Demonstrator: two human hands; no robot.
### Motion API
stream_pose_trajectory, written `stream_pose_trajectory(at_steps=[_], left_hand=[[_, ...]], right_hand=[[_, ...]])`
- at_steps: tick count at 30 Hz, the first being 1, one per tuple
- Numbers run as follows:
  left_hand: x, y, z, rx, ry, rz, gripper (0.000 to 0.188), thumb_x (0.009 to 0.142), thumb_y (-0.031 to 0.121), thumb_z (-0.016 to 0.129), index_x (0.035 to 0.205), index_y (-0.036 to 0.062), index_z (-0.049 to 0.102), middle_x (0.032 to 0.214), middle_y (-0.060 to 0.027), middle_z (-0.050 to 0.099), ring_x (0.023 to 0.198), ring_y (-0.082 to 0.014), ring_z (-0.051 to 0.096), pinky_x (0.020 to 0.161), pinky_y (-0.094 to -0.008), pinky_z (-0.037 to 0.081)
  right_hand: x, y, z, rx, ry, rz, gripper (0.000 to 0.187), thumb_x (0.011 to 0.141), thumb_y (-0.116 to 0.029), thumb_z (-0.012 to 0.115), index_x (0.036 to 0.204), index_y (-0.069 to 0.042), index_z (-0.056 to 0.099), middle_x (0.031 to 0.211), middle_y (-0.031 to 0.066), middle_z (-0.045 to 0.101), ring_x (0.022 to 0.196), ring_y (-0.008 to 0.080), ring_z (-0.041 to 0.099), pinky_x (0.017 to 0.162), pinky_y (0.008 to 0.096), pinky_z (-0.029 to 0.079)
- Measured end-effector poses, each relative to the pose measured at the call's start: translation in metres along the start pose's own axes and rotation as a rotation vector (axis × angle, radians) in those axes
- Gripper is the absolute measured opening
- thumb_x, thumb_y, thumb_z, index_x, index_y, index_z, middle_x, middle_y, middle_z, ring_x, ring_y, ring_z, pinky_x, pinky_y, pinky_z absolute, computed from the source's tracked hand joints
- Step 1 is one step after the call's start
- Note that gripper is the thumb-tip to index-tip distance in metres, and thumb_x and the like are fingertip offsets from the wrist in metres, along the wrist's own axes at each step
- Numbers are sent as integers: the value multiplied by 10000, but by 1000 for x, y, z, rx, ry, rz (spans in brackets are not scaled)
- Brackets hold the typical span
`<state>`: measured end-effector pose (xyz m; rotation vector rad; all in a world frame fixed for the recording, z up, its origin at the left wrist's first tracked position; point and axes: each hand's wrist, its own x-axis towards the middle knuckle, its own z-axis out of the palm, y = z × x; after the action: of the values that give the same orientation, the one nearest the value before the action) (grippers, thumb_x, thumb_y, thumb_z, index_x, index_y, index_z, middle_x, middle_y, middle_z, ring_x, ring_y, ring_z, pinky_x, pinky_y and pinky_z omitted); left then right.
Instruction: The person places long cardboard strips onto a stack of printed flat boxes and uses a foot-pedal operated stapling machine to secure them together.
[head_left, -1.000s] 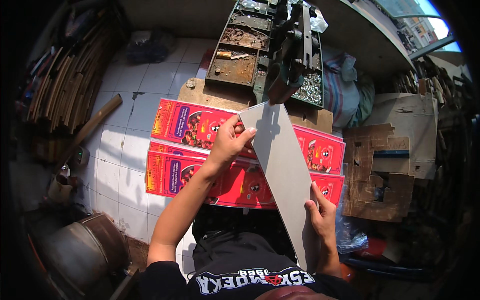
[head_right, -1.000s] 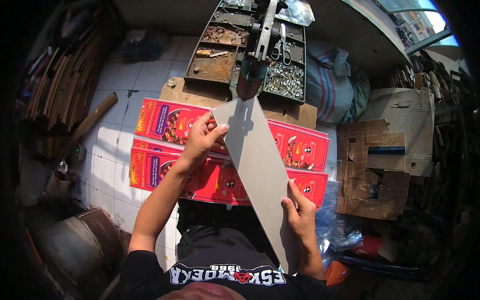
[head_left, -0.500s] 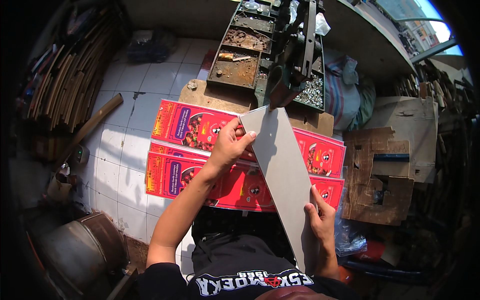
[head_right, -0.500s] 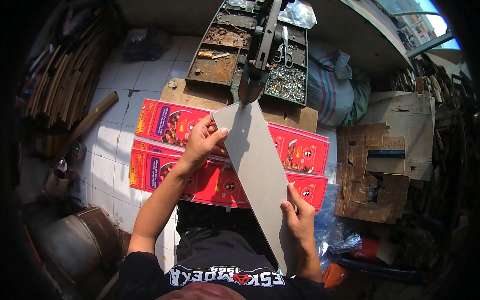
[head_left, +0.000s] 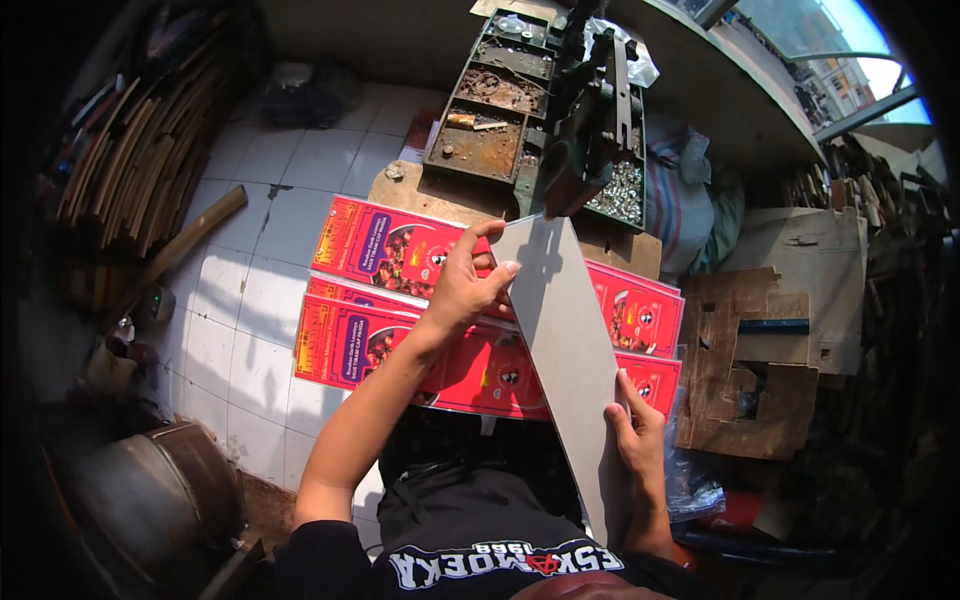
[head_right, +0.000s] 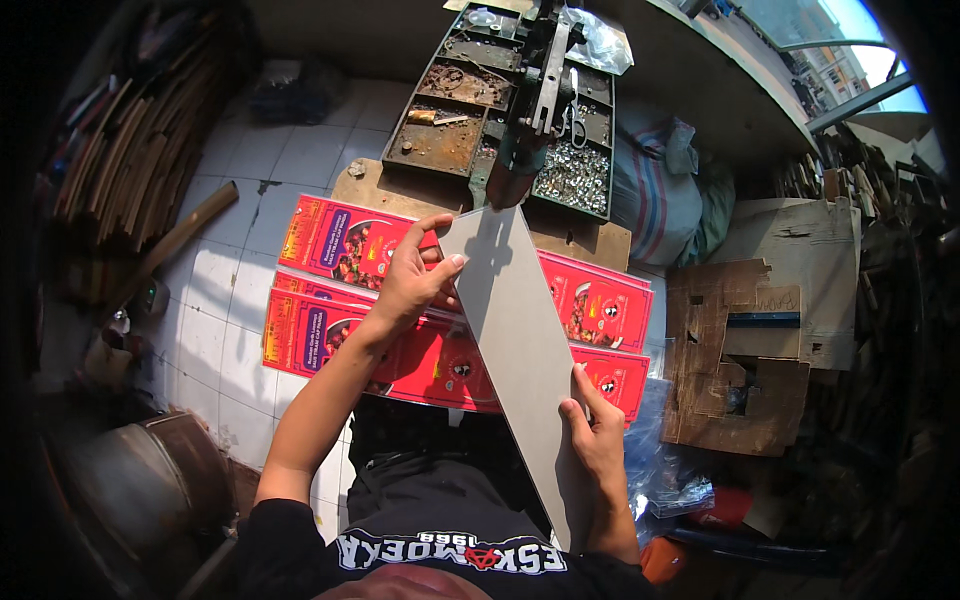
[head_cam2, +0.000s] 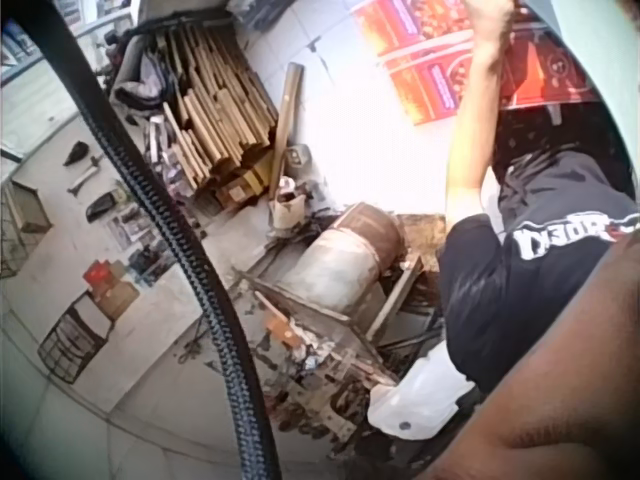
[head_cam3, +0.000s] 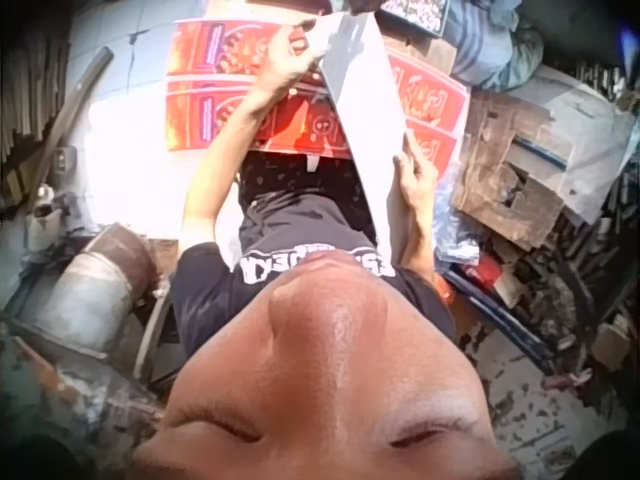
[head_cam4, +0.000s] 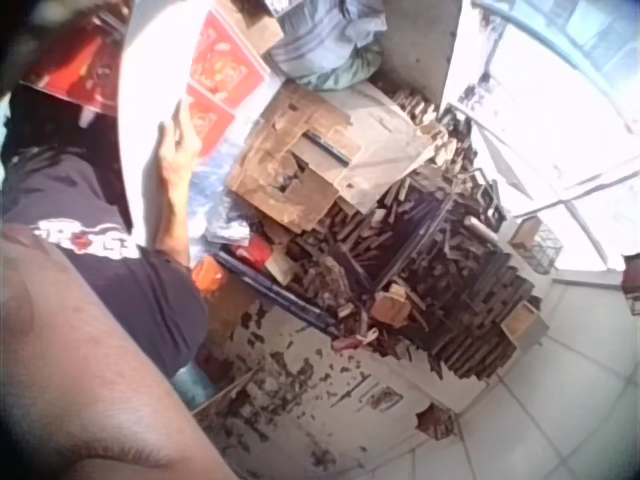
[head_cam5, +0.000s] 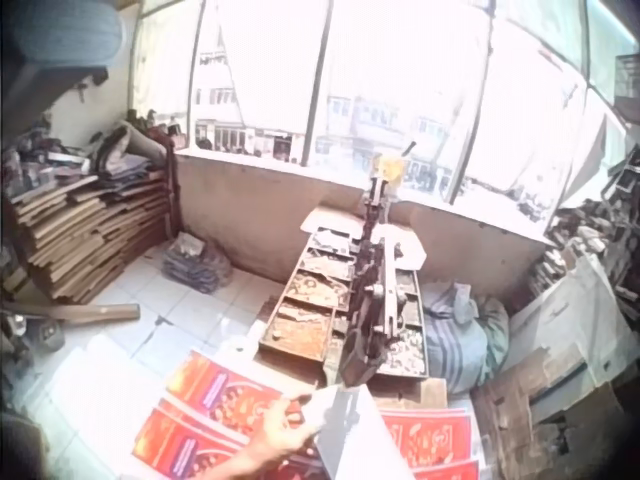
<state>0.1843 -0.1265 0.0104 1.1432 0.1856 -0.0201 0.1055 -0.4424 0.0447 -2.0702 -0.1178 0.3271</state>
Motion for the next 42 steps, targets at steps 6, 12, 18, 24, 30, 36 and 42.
stream_pose_trajectory(at_steps=[6,12,18,24,30,36,42], left_hand=[[-4,-1,1,-17,-7,-5,577,920,61,626,1427,80,351,976,-122,654,695,-145,677,541,-290,592],[2,-7,-3,24,-9,32,563,920,59,617,1418,74,354,1008,-146,665,696,-149,684,545,-283,590],[-1,2,4,108,41,176,502,923,38,627,1356,6,375,1048,-190,663,830,-171,690,620,-262,594],[-46,21,-7,155,133,134,532,905,18,627,1368,4,365,959,-181,676,821,-172,687,674,-268,577],[-49,2,-32,121,202,230,533,877,16,650,1348,0,401,965,-178,673,843,-176,680,758,-272,556],[-43,-4,-39,108,187,240,542,863,30,666,1340,-6,411,979,-169,662,834,-162,667,753,-263,548],[-42,-5,-39,105,191,268,539,853,37,673,1327,-15,422,1049,-150,606,833,-141,643,743,-244,536]], right_hand=[[-3,0,2,-59,11,-71,492,912,3,626,1386,45,502,1275,211,639,1155,182,606,991,289,453],[0,3,5,38,18,-69,495,908,-7,633,1387,25,513,1272,208,642,1157,184,604,991,301,458],[-4,3,3,127,-35,-10,438,917,-28,634,1348,-31,557,1038,139,714,913,99,650,798,260,512],[6,-9,-5,-31,-102,-127,241,906,-62,663,1145,-41,686,748,73,651,612,80,559,561,248,439],[121,-14,-8,-116,177,-387,179,879,-126,701,1043,-57,723,854,105,688,714,190,668,635,314,522],[249,-41,-5,-744,378,-507,211,845,-215,716,1010,-85,730,916,137,685,885,329,669,797,416,532],[318,-33,-2,-872,199,-455,146,754,-115,687,868,-29,721,848,221,682,855,400,669,756,492,536]])
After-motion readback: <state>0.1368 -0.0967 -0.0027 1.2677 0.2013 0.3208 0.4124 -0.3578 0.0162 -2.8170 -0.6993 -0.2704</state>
